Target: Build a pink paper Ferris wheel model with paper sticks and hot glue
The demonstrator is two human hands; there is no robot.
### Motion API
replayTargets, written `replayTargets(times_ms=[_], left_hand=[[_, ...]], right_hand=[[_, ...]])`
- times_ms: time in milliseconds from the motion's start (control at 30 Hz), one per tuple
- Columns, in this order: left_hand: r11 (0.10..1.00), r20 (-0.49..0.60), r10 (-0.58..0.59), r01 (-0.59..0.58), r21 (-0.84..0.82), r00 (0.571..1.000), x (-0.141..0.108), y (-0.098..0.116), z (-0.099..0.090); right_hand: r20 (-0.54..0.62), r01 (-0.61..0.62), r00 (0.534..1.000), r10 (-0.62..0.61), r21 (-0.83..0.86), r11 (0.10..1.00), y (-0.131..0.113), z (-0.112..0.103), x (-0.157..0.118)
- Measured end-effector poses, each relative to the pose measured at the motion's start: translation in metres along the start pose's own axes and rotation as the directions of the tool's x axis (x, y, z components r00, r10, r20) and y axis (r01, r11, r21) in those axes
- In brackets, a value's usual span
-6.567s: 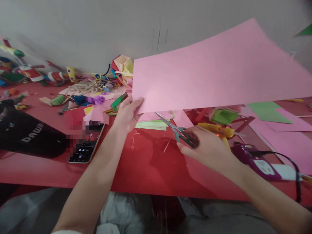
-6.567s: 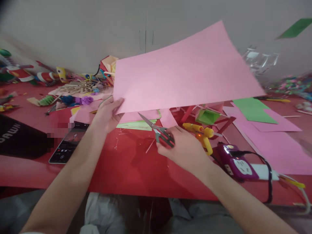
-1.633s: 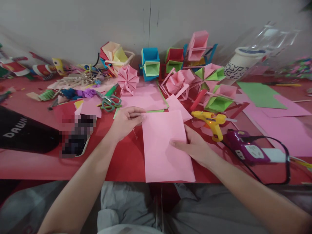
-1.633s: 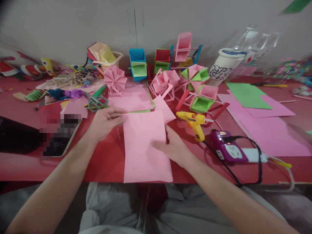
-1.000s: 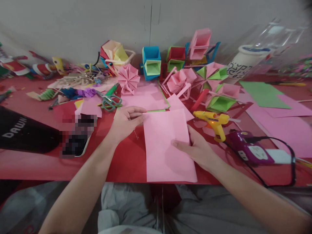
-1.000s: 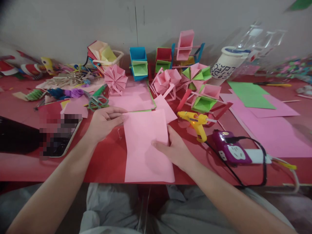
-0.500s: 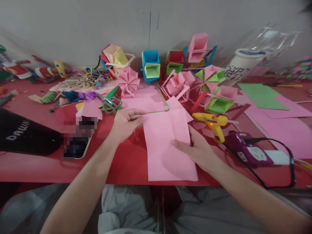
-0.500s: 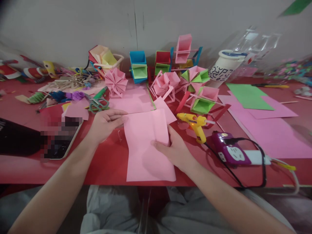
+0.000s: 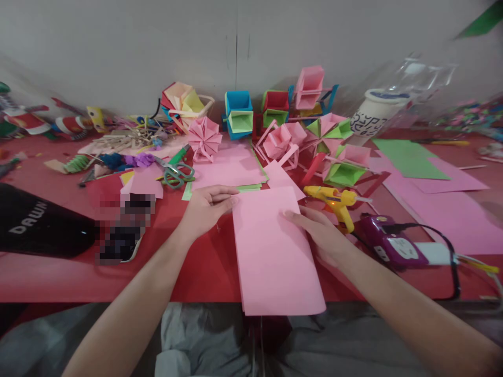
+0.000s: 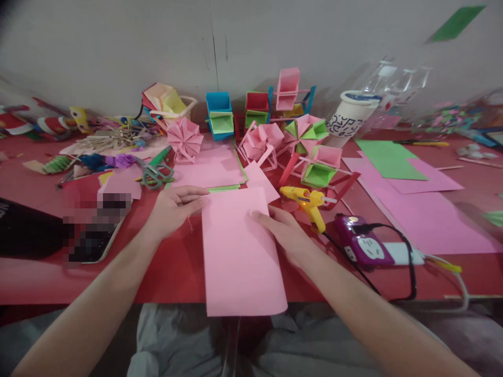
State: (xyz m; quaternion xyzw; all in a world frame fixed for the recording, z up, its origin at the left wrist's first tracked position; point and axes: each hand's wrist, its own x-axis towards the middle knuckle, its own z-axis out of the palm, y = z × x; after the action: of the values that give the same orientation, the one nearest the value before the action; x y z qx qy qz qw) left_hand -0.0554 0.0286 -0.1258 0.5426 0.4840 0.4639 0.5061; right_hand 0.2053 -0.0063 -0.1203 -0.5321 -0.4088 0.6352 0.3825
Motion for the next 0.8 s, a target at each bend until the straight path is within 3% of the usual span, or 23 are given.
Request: replayTargets(times_ms=[267, 400, 567, 800], left_hand=[[1.000, -0.010, 0.004, -0.004, -0.006, 1.000, 0.002, -0.002, 0.003], [1.000, 0.017, -0.001, 0.001, -0.020, 1.000, 0.002, -0.002, 0.004], [1.000, 0.015, -0.009, 0.010, -0.029, 1.000, 0.003, -0.003, 0.005], [0.998, 0.023, -0.012, 0.013, -0.056, 1.000, 0.005, -0.005, 0.006]], right_hand=[[-0.123, 0.118, 0.984, -0.127, -0.084, 0.990, 0.002, -0.015, 0.015], [-0.088, 0.192, 0.975, -0.203, -0.120, 0.974, -0.002, -0.019, 0.019], [-0.132, 0.237, 0.957, -0.258, -0.153, 0.959, -0.005, -0.024, 0.025], [-0.180, 0.376, 0.902, -0.393, -0.126, 0.918, -0.001, -0.030, 0.037]])
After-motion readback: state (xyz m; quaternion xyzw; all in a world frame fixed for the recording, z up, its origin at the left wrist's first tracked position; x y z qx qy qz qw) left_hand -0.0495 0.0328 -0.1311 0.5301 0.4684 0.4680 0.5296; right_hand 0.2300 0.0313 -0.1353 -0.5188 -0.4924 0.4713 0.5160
